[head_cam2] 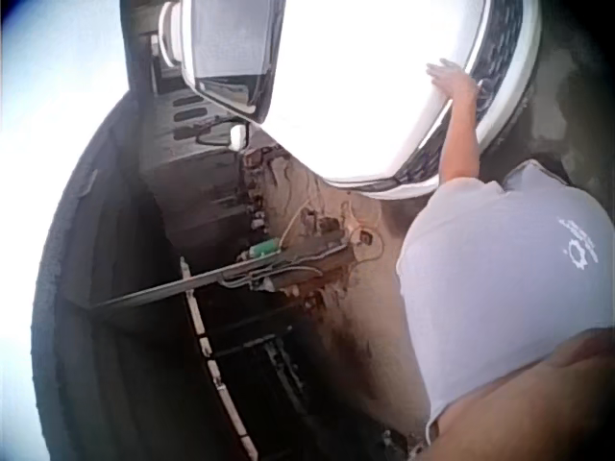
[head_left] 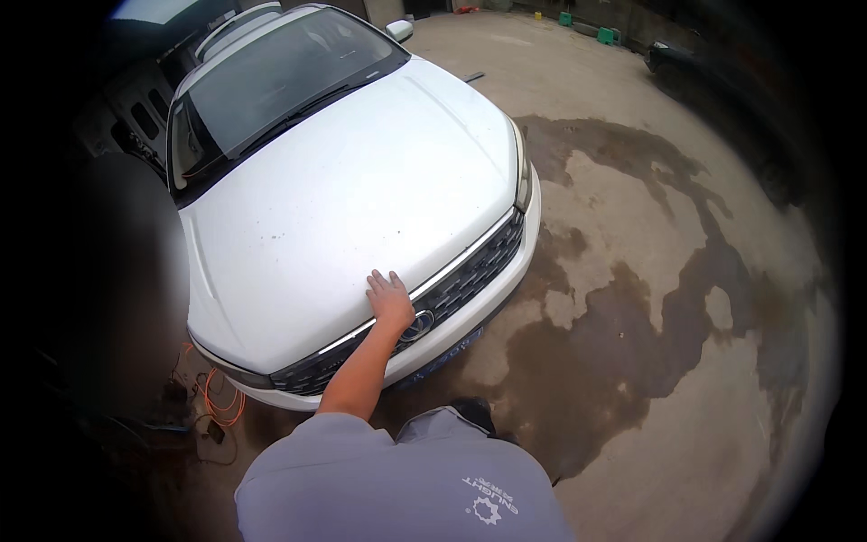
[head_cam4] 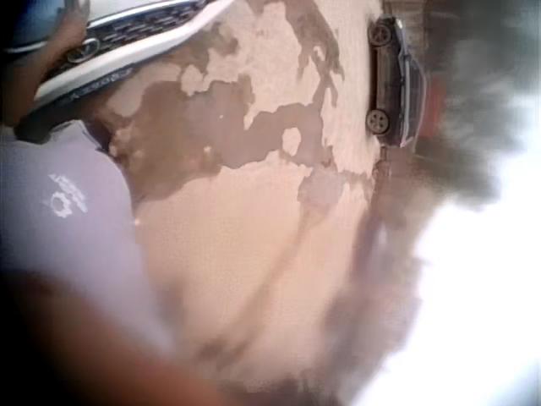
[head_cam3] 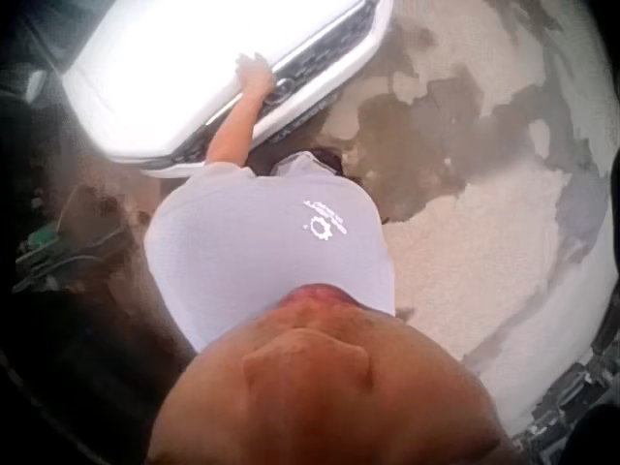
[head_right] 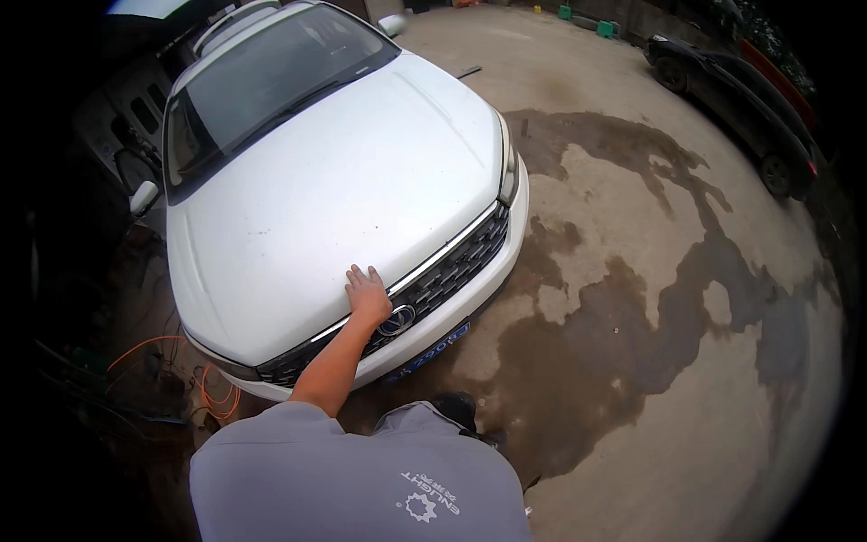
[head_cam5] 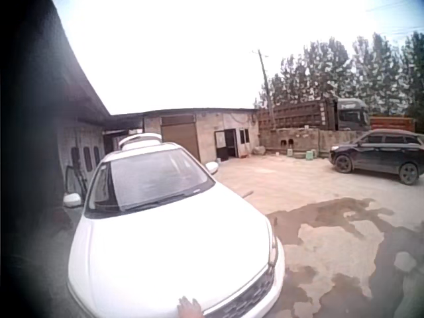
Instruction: The person removes the interior door panel from a white car. They use a pry tool to release clips and disconnect wiring harnesses before detaching the panel from the door frame.
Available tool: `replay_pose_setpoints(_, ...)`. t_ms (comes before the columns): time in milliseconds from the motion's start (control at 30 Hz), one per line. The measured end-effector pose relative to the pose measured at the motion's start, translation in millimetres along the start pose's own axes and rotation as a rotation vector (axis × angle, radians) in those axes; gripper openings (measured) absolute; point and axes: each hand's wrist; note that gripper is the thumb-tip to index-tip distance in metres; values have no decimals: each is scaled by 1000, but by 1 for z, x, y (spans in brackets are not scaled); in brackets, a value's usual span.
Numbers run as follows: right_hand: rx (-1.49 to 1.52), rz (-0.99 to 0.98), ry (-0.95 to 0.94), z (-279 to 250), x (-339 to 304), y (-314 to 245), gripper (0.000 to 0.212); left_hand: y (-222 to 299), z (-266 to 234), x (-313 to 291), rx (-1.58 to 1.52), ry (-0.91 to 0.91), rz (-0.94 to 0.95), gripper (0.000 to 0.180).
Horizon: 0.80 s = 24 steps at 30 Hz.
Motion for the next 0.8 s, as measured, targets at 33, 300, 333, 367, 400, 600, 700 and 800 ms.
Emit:
replay_pose_setpoints(33,-7,-3,0,-25,27,-19,10,6,0,1,35,-17,-19,80)
replay_pose_setpoints(300,61,-20,86,-201,268,-205,9,26,23,8,-177,232,-162,70)
replay_pose_setpoints(333,62,-30,93,-213,294,-238,9,28,30,15,-176,256,-186,67)
replay_pose_setpoints(367,74,-52,92,-217,318,-270,9,31,33,24,-177,284,-207,63)
replay_pose_setpoints(400,91,-80,82,-215,340,-300,8,36,37,36,-177,312,-227,60)
replay_pose_setpoints(600,78,-258,-64,-153,387,-461,22,157,21,144,-276,686,-451,49)
replay_pose_setpoints(700,-78,-290,-137,-145,385,-536,21,253,21,224,-430,811,-151,47)
replay_pose_setpoints(800,-142,-315,-157,-158,396,-602,20,354,17,289,-564,736,77,45)
Point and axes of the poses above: each hand's wrist, its own x-axis towards the middle knuckle, its own z-axis out of the palm, y = z × x, and after that the axes turned 13 degrees about -x, right-handed
